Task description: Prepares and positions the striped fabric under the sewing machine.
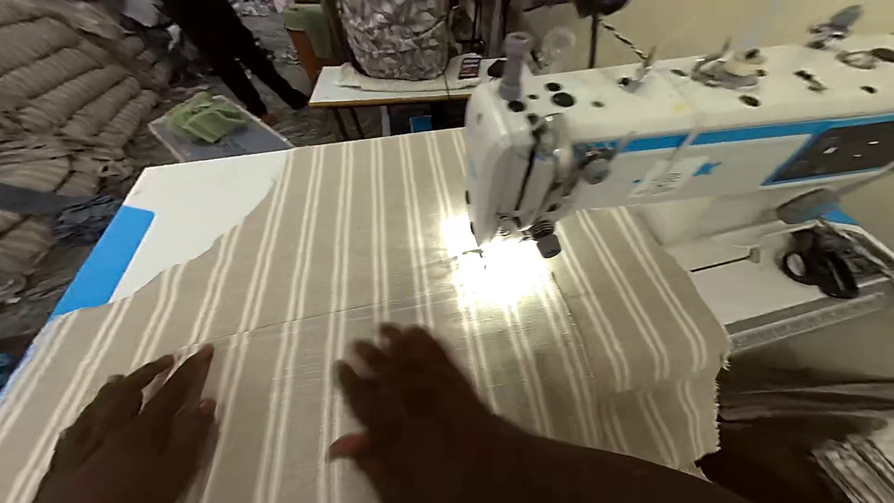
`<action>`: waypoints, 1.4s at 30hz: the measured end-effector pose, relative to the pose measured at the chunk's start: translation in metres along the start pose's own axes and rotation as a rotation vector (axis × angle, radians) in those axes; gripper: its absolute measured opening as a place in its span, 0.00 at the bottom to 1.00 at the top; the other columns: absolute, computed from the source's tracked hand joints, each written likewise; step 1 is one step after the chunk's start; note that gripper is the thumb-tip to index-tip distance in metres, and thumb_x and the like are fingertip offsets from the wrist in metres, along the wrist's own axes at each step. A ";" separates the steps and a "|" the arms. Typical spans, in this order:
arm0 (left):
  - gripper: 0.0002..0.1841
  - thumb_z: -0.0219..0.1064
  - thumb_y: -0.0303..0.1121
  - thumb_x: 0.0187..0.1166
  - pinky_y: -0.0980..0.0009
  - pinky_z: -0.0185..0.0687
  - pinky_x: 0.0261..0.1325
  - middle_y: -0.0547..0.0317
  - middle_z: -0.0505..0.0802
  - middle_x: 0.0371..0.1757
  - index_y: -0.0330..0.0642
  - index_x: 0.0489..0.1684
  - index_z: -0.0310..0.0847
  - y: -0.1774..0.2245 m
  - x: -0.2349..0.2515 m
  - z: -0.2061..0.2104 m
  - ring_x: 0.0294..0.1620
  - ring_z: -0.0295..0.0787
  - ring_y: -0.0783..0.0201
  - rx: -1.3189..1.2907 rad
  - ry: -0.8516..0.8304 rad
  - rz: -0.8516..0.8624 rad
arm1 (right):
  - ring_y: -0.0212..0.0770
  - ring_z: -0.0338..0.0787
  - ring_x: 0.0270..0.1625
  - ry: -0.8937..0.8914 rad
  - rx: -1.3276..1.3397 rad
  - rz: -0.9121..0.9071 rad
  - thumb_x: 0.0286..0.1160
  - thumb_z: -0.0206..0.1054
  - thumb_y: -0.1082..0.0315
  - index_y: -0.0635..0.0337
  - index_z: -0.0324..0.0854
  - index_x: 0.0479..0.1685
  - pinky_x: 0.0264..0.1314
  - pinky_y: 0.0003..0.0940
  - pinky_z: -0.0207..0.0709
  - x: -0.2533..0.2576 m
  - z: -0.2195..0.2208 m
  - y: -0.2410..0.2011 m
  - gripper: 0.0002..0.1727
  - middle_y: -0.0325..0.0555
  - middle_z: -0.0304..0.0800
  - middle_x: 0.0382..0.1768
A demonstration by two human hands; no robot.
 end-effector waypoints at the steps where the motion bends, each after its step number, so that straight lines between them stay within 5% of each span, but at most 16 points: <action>1: 0.32 0.47 0.46 0.87 0.22 0.44 0.83 0.28 0.62 0.90 0.49 0.92 0.62 -0.001 -0.002 0.004 0.90 0.50 0.24 -0.020 0.021 -0.016 | 0.53 0.48 0.97 -0.183 0.043 -0.018 0.87 0.52 0.38 0.55 0.61 0.92 0.95 0.66 0.39 0.011 0.021 -0.008 0.41 0.47 0.57 0.93; 3: 0.33 0.42 0.50 0.89 0.20 0.34 0.84 0.35 0.59 0.93 0.52 0.94 0.57 -0.004 -0.008 0.014 0.94 0.44 0.28 -0.039 0.072 -0.049 | 0.49 0.37 0.98 -0.224 0.047 0.063 0.81 0.51 0.28 0.58 0.51 0.96 0.96 0.64 0.28 0.003 0.037 0.013 0.52 0.45 0.44 0.97; 7: 0.33 0.40 0.52 0.90 0.23 0.29 0.86 0.41 0.60 0.94 0.55 0.95 0.57 -0.007 -0.012 0.022 0.95 0.41 0.33 -0.030 0.134 -0.072 | 0.42 0.53 0.96 0.083 -0.295 0.311 0.75 0.45 0.20 0.52 0.60 0.93 0.97 0.58 0.43 -0.068 -0.021 0.114 0.55 0.41 0.58 0.93; 9: 0.33 0.39 0.54 0.90 0.22 0.30 0.86 0.41 0.61 0.93 0.57 0.94 0.58 -0.013 -0.009 0.021 0.95 0.42 0.32 -0.028 0.142 -0.045 | 0.45 0.48 0.97 0.058 -0.380 0.370 0.77 0.41 0.20 0.56 0.58 0.93 0.97 0.57 0.40 -0.086 -0.041 0.143 0.56 0.45 0.54 0.94; 12: 0.36 0.42 0.61 0.89 0.23 0.31 0.87 0.39 0.60 0.93 0.53 0.94 0.60 -0.032 0.003 0.004 0.95 0.43 0.32 -0.038 0.106 -0.039 | 0.50 0.51 0.96 0.116 -0.383 0.410 0.76 0.40 0.20 0.60 0.62 0.91 0.96 0.62 0.41 -0.073 -0.025 0.121 0.57 0.50 0.57 0.93; 15: 0.33 0.44 0.51 0.90 0.19 0.38 0.82 0.31 0.61 0.91 0.45 0.92 0.61 -0.047 0.003 -0.015 0.92 0.47 0.24 0.012 0.066 -0.078 | 0.48 0.49 0.97 0.105 -0.347 0.422 0.77 0.35 0.19 0.59 0.57 0.93 0.97 0.61 0.36 -0.057 -0.002 0.093 0.58 0.48 0.52 0.95; 17: 0.30 0.53 0.38 0.85 0.15 0.44 0.77 0.17 0.62 0.86 0.35 0.86 0.68 -0.017 0.006 -0.023 0.87 0.50 0.14 0.056 0.072 -0.013 | 0.48 0.51 0.96 0.111 -0.297 0.400 0.79 0.37 0.21 0.58 0.60 0.92 0.97 0.61 0.38 -0.056 -0.008 0.094 0.55 0.46 0.55 0.94; 18: 0.29 0.57 0.36 0.82 0.16 0.47 0.78 0.16 0.65 0.85 0.33 0.83 0.72 0.015 0.007 -0.024 0.86 0.53 0.14 0.044 0.095 0.074 | 0.48 0.59 0.94 0.162 -0.257 0.369 0.81 0.43 0.25 0.56 0.68 0.88 0.95 0.60 0.47 -0.060 -0.016 0.093 0.49 0.46 0.64 0.90; 20: 0.27 0.58 0.45 0.82 0.31 0.70 0.76 0.34 0.78 0.80 0.40 0.75 0.81 0.096 0.019 -0.012 0.82 0.72 0.32 -0.070 0.125 0.274 | 0.46 0.84 0.70 0.331 -0.222 0.241 0.83 0.57 0.36 0.47 0.89 0.62 0.70 0.51 0.77 -0.067 -0.039 0.091 0.29 0.40 0.89 0.65; 22: 0.22 0.60 0.50 0.84 0.48 0.84 0.70 0.55 0.87 0.71 0.51 0.68 0.87 0.177 0.037 0.012 0.73 0.83 0.53 -0.199 0.076 0.458 | 0.38 0.84 0.49 0.273 -0.157 0.116 0.84 0.60 0.43 0.43 0.92 0.47 0.48 0.35 0.81 -0.070 -0.050 0.096 0.20 0.34 0.86 0.42; 26: 0.18 0.63 0.47 0.84 0.53 0.83 0.63 0.61 0.91 0.57 0.52 0.62 0.90 0.274 0.084 0.053 0.62 0.86 0.58 -0.211 0.090 0.686 | 0.39 0.84 0.51 0.085 -0.086 -0.079 0.90 0.56 0.48 0.49 0.89 0.55 0.52 0.32 0.82 -0.076 -0.041 0.111 0.20 0.39 0.86 0.46; 29: 0.13 0.66 0.47 0.83 0.58 0.83 0.51 0.65 0.89 0.44 0.52 0.46 0.92 0.283 0.103 0.060 0.49 0.85 0.63 -0.251 0.051 0.655 | 0.37 0.83 0.51 0.107 -0.028 -0.114 0.89 0.58 0.48 0.48 0.89 0.55 0.52 0.29 0.80 -0.078 -0.040 0.116 0.19 0.37 0.85 0.47; 32: 0.10 0.67 0.47 0.82 0.61 0.81 0.50 0.71 0.87 0.41 0.57 0.42 0.91 0.282 0.106 0.061 0.45 0.83 0.69 -0.293 -0.007 0.628 | 0.34 0.82 0.52 0.109 0.034 -0.053 0.88 0.59 0.47 0.45 0.90 0.57 0.54 0.28 0.79 -0.080 -0.040 0.120 0.18 0.35 0.85 0.47; 36: 0.10 0.63 0.45 0.86 0.62 0.78 0.55 0.73 0.89 0.46 0.55 0.48 0.88 0.271 0.105 0.063 0.49 0.83 0.71 -0.454 0.028 0.738 | 0.26 0.87 0.38 0.361 0.284 0.118 0.82 0.69 0.53 0.47 0.90 0.49 0.39 0.25 0.86 -0.079 -0.054 0.129 0.11 0.32 0.89 0.41; 39: 0.08 0.66 0.42 0.85 0.66 0.79 0.47 0.77 0.90 0.38 0.54 0.52 0.87 0.268 0.107 0.059 0.35 0.82 0.75 -0.620 -0.030 0.690 | 0.28 0.91 0.35 0.697 0.426 0.258 0.70 0.77 0.66 0.49 0.84 0.37 0.35 0.27 0.91 -0.072 -0.066 0.132 0.06 0.31 0.91 0.38; 42: 0.10 0.71 0.39 0.81 0.73 0.82 0.35 0.74 0.91 0.37 0.52 0.56 0.82 0.268 0.110 0.059 0.32 0.85 0.74 -0.728 -0.104 0.605 | 0.26 0.92 0.35 0.753 0.338 0.336 0.66 0.78 0.70 0.51 0.84 0.37 0.37 0.25 0.91 -0.055 -0.065 0.132 0.07 0.30 0.92 0.37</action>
Point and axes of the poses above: each hand's wrist, its own x-axis towards the middle knuckle, its own z-axis out of the palm, y = z × x, the point moved 6 cm from there along x, towards the middle knuckle
